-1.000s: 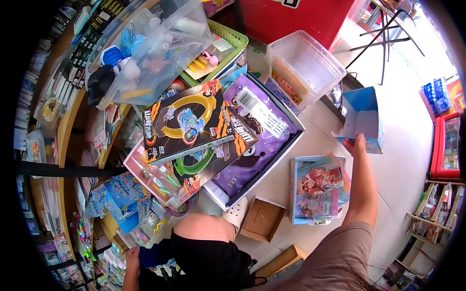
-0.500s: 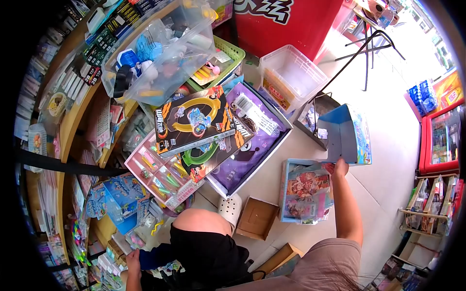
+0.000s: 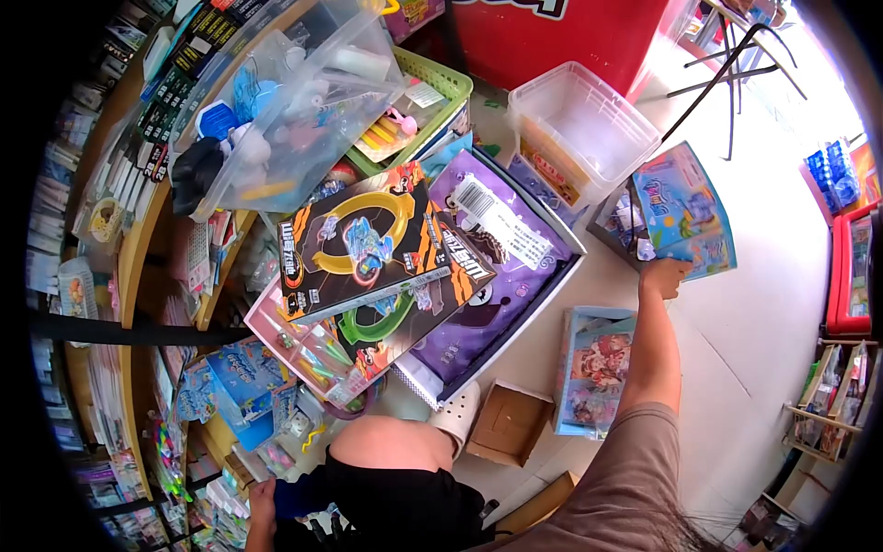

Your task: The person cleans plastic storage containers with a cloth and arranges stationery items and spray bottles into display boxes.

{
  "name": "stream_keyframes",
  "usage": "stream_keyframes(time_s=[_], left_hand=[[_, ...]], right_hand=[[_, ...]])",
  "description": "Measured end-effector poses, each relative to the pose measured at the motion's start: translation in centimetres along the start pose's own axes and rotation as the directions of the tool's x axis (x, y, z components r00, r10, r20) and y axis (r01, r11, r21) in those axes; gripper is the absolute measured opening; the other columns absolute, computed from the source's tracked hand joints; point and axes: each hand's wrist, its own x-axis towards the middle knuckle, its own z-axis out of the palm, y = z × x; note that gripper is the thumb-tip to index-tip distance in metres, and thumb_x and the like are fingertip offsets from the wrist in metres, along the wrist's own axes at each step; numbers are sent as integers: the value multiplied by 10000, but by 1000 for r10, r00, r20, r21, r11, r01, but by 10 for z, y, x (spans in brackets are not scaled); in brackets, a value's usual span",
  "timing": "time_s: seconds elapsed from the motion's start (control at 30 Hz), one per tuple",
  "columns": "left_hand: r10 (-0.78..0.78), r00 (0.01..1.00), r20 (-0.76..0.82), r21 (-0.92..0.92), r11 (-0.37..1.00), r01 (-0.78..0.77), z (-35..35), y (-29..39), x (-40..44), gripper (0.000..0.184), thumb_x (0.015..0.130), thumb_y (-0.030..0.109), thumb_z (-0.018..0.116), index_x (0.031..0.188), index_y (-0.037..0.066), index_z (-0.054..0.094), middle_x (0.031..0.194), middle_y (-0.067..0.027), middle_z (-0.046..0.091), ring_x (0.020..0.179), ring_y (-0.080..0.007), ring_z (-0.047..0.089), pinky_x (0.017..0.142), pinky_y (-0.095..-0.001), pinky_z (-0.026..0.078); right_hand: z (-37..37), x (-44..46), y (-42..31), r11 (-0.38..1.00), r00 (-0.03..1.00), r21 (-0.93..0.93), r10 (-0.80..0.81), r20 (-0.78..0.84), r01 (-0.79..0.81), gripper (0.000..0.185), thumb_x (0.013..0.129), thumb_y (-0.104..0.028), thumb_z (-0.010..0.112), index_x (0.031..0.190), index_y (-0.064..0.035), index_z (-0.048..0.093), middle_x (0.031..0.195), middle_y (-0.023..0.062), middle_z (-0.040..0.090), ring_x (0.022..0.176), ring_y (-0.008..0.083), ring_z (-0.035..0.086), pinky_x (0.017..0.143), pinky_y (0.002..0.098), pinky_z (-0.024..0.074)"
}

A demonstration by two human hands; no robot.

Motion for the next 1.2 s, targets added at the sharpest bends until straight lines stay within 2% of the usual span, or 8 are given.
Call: stream_keyframes(time_s=[0.17, 0.33, 0.43, 0.5, 0.77, 0.87, 1.13, 1.2], left_hand=[[21, 999, 26, 52, 998, -23, 4, 9, 0, 264, 866, 250, 538, 672, 76, 578, 587, 33, 507, 513, -73, 456, 487, -230, 353], [33, 999, 20, 65, 997, -34, 8, 10, 2, 286, 867, 244, 544, 642, 68, 560, 578, 67, 449, 518, -38, 377, 487, -218, 291], [26, 1000, 10, 61, 998, -26, 7, 8, 2, 290, 869, 240, 543, 632, 73, 552, 572, 70, 437, 512, -38, 365, 480, -217, 279], [27, 1000, 8, 60, 998, -27, 2, 0, 7, 292, 872, 239, 541, 630, 75, 550, 571, 71, 435, 508, -38, 361, 477, -216, 275], [39, 999, 13, 81, 996, -40, 11, 19, -10, 300, 880, 248, 531, 634, 77, 555, 570, 65, 448, 507, -41, 374, 477, -221, 285], [40, 999, -8, 69, 997, -39, 10, 19, -10, 304, 880, 247, 529, 630, 76, 556, 568, 63, 452, 505, -43, 376, 474, -223, 285], [65, 998, -24, 119, 991, -61, 17, 29, -15, 325, 879, 242, 528, 593, 89, 534, 536, 65, 428, 474, -43, 353, 453, -226, 263], [46, 999, -26, 94, 995, -44, 27, 40, -19, 328, 879, 243, 529, 589, 90, 529, 529, 68, 420, 467, -40, 343, 445, -226, 253]], right_hand=[[-6, -43, 1, 996, 973, 56, 57, 224, -71, 897, 758, -517, 572, 1271, 81, 144, 1030, 189, 552, 922, 355, 591, 791, 481, 452], [30, -61, 27, 967, 898, 252, -130, 421, 22, 904, 817, -380, 540, 1336, 81, -39, 1262, 310, 367, 1148, 417, 410, 947, 426, 356], [17, -52, 53, 755, 935, 645, -303, 184, 118, 849, 801, -379, 572, 1338, 81, 100, 1234, 296, 402, 1100, 401, 455, 918, 428, 368], [31, -22, 74, 619, 866, 742, -193, 462, -258, 846, 775, -400, 612, 1314, 86, 178, 1175, 286, 442, 1068, 393, 474, 895, 439, 377], [-16, 55, 62, 960, 998, 277, 26, 62, -42, 924, 623, -528, 708, 1189, 83, 310, 1296, 285, 263, 1069, 433, 437, 887, 474, 404], [9, 110, 88, 881, 953, 365, -259, -158, 300, 635, 710, -452, 654, 1090, 24, 475, 1302, 291, 281, 1198, 435, 305, 977, 464, 308], [-82, 108, 72, 827, 834, -228, -544, -94, 514, 349, 726, -342, 588, 960, -84, 581, 1382, 99, 288, 1237, 369, 305, 952, 562, 288], [-57, 116, 89, 813, 821, -148, -532, 206, 563, 359, 720, -308, 601, 1000, -86, 554, 1376, 113, 291, 1219, 353, 341, 949, 524, 320]])
